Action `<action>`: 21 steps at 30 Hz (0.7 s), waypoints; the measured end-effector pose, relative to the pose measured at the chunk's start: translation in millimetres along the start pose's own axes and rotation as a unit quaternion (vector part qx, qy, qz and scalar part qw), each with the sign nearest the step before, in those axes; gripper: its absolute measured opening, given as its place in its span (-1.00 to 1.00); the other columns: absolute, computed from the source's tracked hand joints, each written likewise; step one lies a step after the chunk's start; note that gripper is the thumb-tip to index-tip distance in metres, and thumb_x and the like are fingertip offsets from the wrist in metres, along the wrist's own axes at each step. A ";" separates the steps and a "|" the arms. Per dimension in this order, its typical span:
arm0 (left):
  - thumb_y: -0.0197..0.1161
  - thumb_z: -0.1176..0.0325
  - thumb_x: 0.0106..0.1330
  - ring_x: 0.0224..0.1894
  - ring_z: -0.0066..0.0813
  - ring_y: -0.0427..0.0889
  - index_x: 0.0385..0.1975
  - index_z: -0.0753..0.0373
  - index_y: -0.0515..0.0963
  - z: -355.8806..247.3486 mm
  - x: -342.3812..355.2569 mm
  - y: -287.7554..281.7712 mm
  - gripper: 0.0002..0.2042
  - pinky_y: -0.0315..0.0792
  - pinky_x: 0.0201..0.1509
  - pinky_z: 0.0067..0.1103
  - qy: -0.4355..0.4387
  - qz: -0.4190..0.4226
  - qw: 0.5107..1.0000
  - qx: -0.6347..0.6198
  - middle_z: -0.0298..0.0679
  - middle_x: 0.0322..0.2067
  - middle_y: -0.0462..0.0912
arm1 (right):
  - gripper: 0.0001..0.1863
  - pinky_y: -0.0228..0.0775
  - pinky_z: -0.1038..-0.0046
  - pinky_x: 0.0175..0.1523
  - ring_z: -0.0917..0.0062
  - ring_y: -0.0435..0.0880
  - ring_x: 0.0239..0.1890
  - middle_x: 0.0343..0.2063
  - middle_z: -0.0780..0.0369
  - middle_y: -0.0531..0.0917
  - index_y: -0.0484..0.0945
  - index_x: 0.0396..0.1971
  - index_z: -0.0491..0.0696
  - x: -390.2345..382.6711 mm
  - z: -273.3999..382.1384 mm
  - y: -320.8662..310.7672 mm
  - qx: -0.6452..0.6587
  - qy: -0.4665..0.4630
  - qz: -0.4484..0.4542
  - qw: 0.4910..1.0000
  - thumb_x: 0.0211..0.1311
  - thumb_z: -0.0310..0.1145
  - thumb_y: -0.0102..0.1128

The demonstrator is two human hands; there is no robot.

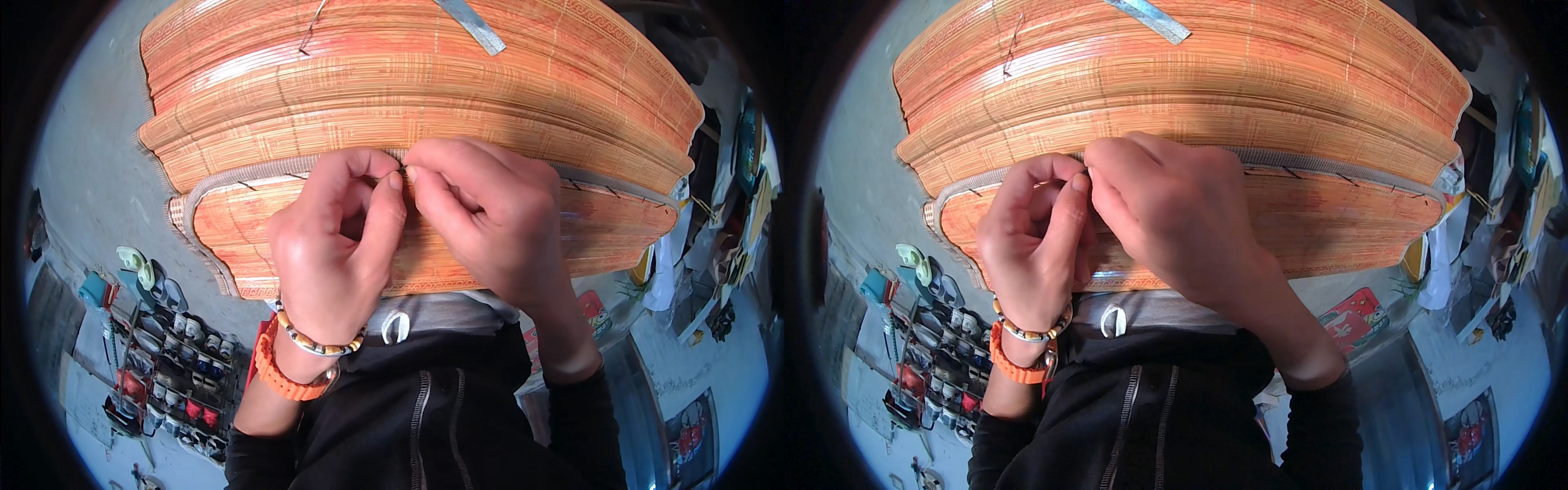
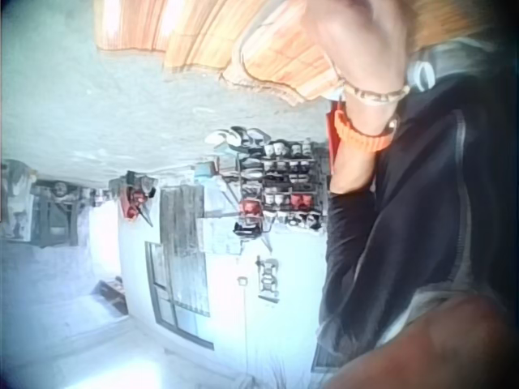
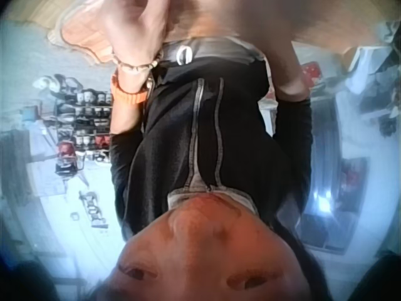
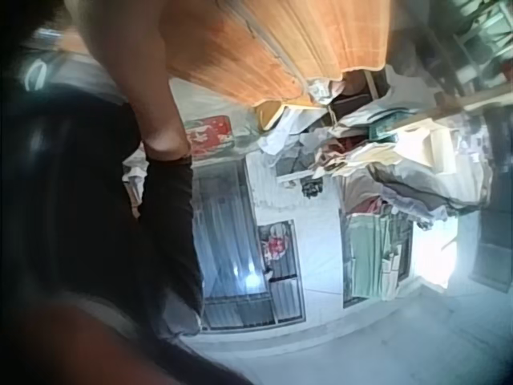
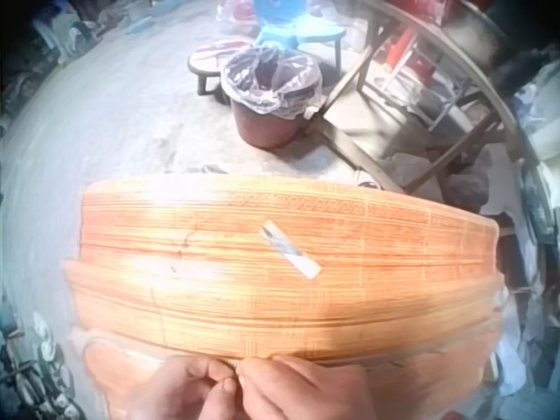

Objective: The person sews a strap onto a folded orange mat using a needle and thread. They pull the thread through the material, tie a knot, and then retrieve a spool of black thread to continue the task.

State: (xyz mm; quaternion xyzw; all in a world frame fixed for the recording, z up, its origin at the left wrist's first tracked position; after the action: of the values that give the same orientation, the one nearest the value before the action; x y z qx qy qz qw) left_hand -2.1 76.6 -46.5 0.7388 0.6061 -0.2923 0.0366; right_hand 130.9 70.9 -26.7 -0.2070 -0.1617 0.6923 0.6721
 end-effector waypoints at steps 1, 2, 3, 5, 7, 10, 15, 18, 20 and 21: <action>0.23 0.56 0.14 -0.73 -0.79 0.35 -0.39 0.33 0.51 -0.3 1.0 0.3 -0.93 0.23 -0.64 -0.76 0.009 0.001 1.000 0.004 -0.38 -0.77 0.45 | -0.88 0.28 0.60 -0.58 0.64 0.48 -0.68 -0.60 0.21 0.59 0.56 -0.43 -0.19 0.1 0.1 0.1 -0.002 -0.001 0.000 1.000 -0.02 -0.66 0.22; 0.23 0.56 0.14 -0.73 -0.79 0.36 -0.39 0.33 0.51 -1.2 1.4 0.5 -0.93 0.23 -0.64 -0.76 0.019 0.003 1.000 0.008 -0.38 -0.77 0.45 | -0.88 0.28 0.60 -0.58 0.64 0.48 -0.68 -0.60 0.21 0.58 0.56 -0.43 -0.19 0.2 0.2 0.1 -0.004 -0.002 0.000 1.000 -0.02 -0.67 0.22; 0.23 0.56 0.14 -0.73 -0.79 0.36 -0.40 0.33 0.51 -0.7 1.6 0.9 -0.93 0.23 -0.64 -0.76 0.014 0.008 1.000 0.009 -0.38 -0.78 0.44 | -0.88 0.28 0.60 -0.58 0.64 0.48 -0.67 -0.61 0.21 0.58 0.56 -0.43 -0.19 0.3 0.3 0.4 -0.005 -0.003 0.001 1.000 -0.02 -0.67 0.22; 0.23 0.56 0.14 -0.73 -0.79 0.36 -0.40 0.33 0.51 -0.7 1.9 1.7 -0.94 0.23 -0.64 -0.76 0.006 0.019 1.000 0.011 -0.39 -0.78 0.44 | -0.88 0.28 0.60 -0.57 0.64 0.48 -0.67 -0.61 0.21 0.58 0.56 -0.43 -0.19 0.6 0.6 1.0 -0.007 -0.005 0.002 1.000 -0.02 -0.67 0.22; 0.22 0.56 0.14 -0.72 -0.80 0.36 -0.41 0.33 0.51 -1.6 2.3 2.0 -0.94 0.24 -0.64 -0.77 0.010 0.019 1.000 0.001 -0.40 -0.77 0.45 | -0.89 0.29 0.59 -0.57 0.63 0.49 -0.67 -0.61 0.21 0.57 0.55 -0.44 -0.19 0.5 0.2 1.1 -0.010 -0.004 0.003 1.000 -0.02 -0.67 0.22; 0.22 0.54 0.15 -0.71 -0.81 0.36 -0.41 0.34 0.51 -2.1 2.0 2.4 -0.95 0.24 -0.64 -0.77 0.007 0.021 1.000 -0.020 -0.40 -0.77 0.45 | -0.89 0.31 0.58 -0.56 0.59 0.50 -0.66 -0.60 0.20 0.57 0.55 -0.44 -0.19 0.2 0.2 1.0 -0.018 -0.014 0.000 1.000 -0.02 -0.66 0.22; 0.18 0.52 0.20 -0.69 -0.83 0.36 -0.41 0.36 0.50 4.0 5.7 4.5 -0.95 0.23 -0.62 -0.79 -0.036 0.026 0.999 -0.030 -0.41 -0.75 0.46 | -0.88 0.32 0.57 -0.55 0.56 0.51 -0.66 -0.60 0.19 0.57 0.54 -0.44 -0.20 -0.3 0.2 1.0 -0.030 -0.020 -0.003 0.999 -0.02 -0.67 0.22; 0.15 0.50 0.25 -0.68 -0.83 0.37 -0.42 0.38 0.50 0.8 7.3 6.1 -0.93 0.22 -0.63 -0.80 -0.087 0.046 0.994 -0.040 -0.42 -0.74 0.47 | -0.87 0.32 0.58 -0.56 0.57 0.51 -0.66 -0.61 0.20 0.57 0.54 -0.43 -0.20 -1.1 -1.5 0.9 -0.037 -0.003 -0.002 0.999 -0.04 -0.67 0.23; 0.12 0.50 0.27 -0.68 -0.83 0.36 -0.42 0.38 0.49 1.1 6.3 7.9 -0.91 0.21 -0.63 -0.79 -0.112 0.055 0.990 -0.064 -0.41 -0.72 0.48 | -0.86 0.32 0.57 -0.56 0.57 0.51 -0.66 -0.61 0.20 0.56 0.54 -0.43 -0.21 -1.6 -1.1 -0.8 -0.035 0.037 0.010 0.999 -0.05 -0.68 0.24; 0.12 0.50 0.28 -0.68 -0.82 0.36 -0.42 0.38 0.49 1.1 6.1 8.1 -0.91 0.21 -0.64 -0.79 -0.112 0.056 0.990 -0.070 -0.41 -0.71 0.48 | -0.86 0.32 0.57 -0.56 0.57 0.51 -0.66 -0.62 0.20 0.56 0.54 -0.44 -0.21 -2.0 1.3 -1.1 -0.032 0.016 0.010 0.999 -0.06 -0.68 0.24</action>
State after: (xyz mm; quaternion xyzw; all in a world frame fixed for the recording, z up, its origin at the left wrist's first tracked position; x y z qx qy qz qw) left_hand 5.5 79.4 -52.8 0.7297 0.5753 -0.3271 0.1721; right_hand 131.2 69.0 -24.9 -0.2410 -0.1707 0.6899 0.6609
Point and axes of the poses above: each hand's wrist, its own x-axis towards the middle knuckle, its own y-axis out of the palm, z = x × y, the point moved 8 cm from there along x, towards the middle knuckle
